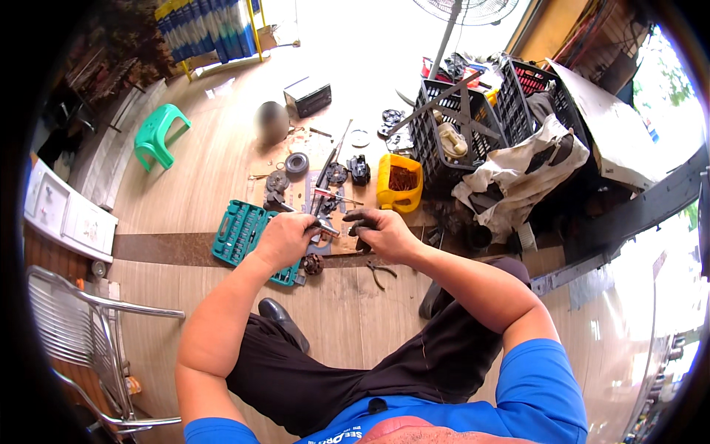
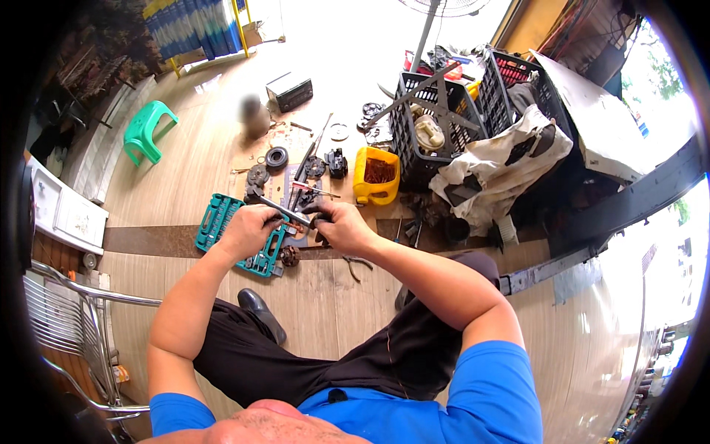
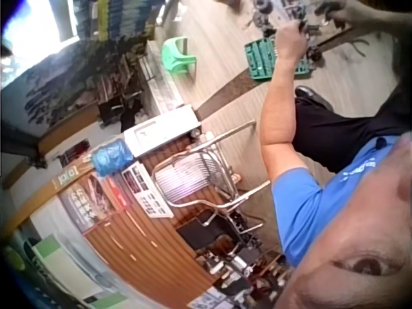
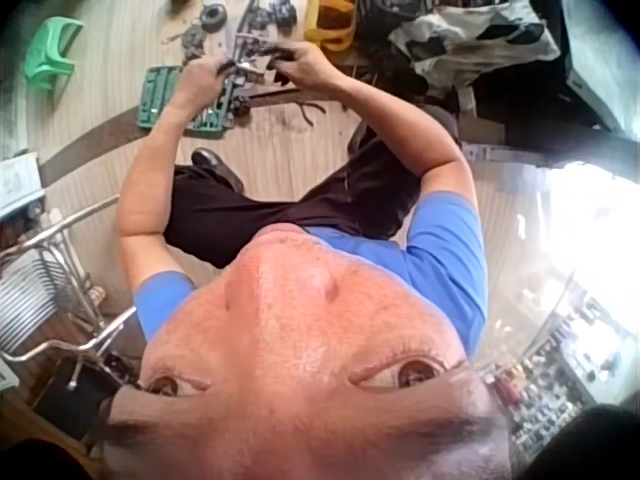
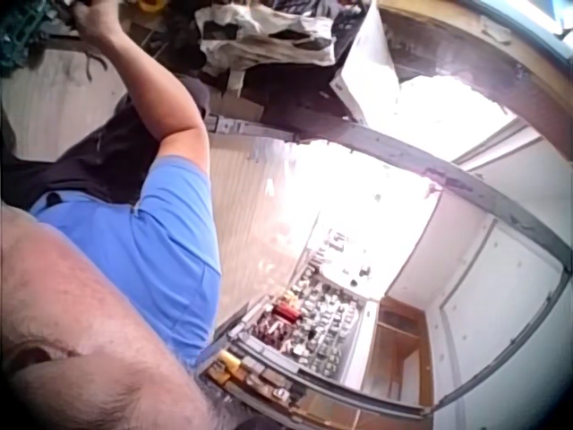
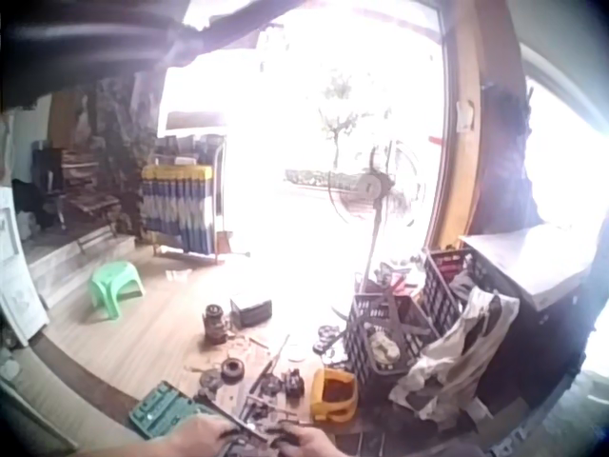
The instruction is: The person works on an automotive part by hand and with pliers, twisting wires and manipulating small components while sitting on the floor.
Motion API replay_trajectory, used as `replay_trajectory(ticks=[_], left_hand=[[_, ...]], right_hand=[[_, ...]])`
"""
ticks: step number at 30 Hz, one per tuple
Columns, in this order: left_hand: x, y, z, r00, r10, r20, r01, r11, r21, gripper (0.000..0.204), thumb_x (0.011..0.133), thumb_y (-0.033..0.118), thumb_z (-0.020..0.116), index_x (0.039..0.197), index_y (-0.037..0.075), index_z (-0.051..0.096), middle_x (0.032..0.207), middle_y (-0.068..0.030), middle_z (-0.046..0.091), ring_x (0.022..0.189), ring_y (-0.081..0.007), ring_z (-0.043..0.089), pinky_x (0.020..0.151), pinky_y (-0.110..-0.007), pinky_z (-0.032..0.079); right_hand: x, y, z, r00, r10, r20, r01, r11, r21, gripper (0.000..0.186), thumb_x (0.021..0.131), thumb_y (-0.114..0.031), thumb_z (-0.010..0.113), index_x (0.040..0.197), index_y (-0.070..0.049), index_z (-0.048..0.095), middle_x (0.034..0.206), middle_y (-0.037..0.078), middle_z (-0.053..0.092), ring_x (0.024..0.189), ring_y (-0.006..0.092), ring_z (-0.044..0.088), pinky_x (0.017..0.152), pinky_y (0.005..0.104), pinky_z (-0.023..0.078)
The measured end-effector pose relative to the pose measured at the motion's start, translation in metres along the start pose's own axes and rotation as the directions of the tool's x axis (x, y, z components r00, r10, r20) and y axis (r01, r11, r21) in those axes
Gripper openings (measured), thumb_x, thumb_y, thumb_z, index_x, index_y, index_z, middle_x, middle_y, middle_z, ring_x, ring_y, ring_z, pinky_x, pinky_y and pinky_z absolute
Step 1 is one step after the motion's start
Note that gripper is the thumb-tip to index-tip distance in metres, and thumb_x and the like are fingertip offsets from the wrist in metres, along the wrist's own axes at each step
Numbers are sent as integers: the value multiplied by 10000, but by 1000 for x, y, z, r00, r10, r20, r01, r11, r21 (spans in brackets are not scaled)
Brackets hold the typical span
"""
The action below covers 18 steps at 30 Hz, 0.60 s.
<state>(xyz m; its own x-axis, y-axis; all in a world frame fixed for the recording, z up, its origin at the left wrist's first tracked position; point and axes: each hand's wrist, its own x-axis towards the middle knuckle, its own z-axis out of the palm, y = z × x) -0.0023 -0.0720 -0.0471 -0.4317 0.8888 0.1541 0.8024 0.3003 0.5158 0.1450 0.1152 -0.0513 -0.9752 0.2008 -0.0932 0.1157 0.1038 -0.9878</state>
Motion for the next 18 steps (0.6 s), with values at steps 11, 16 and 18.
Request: replay_trajectory(ticks=[11,16,18], left_hand=[[0,8,2,999,24,23,-22,998,-66,157,810,33,634,959,18,683,892,-190,663,829,-361,641,723,-398,513],[-1,10,-1,1000,16,14,-15,996,-86,155,814,39,630,957,9,680,895,-197,661,834,-369,639,729,-404,512],[-1,10,-1,1000,18,2,-18,996,-92,132,826,60,619,935,15,679,872,-200,657,827,-372,636,727,-415,509]], right_hand=[[-2,1,-2,989,-148,18,146,934,-327,301,861,-53,670,1153,9,629,914,71,684,805,92,590,741,266,500],[-2,4,-3,973,-226,46,224,884,-410,294,871,-100,681,1132,21,623,911,146,676,783,146,597,742,303,498],[-2,1,-3,977,-205,52,208,887,-411,292,872,-107,681,1128,23,624,912,159,674,787,157,603,742,308,497]])
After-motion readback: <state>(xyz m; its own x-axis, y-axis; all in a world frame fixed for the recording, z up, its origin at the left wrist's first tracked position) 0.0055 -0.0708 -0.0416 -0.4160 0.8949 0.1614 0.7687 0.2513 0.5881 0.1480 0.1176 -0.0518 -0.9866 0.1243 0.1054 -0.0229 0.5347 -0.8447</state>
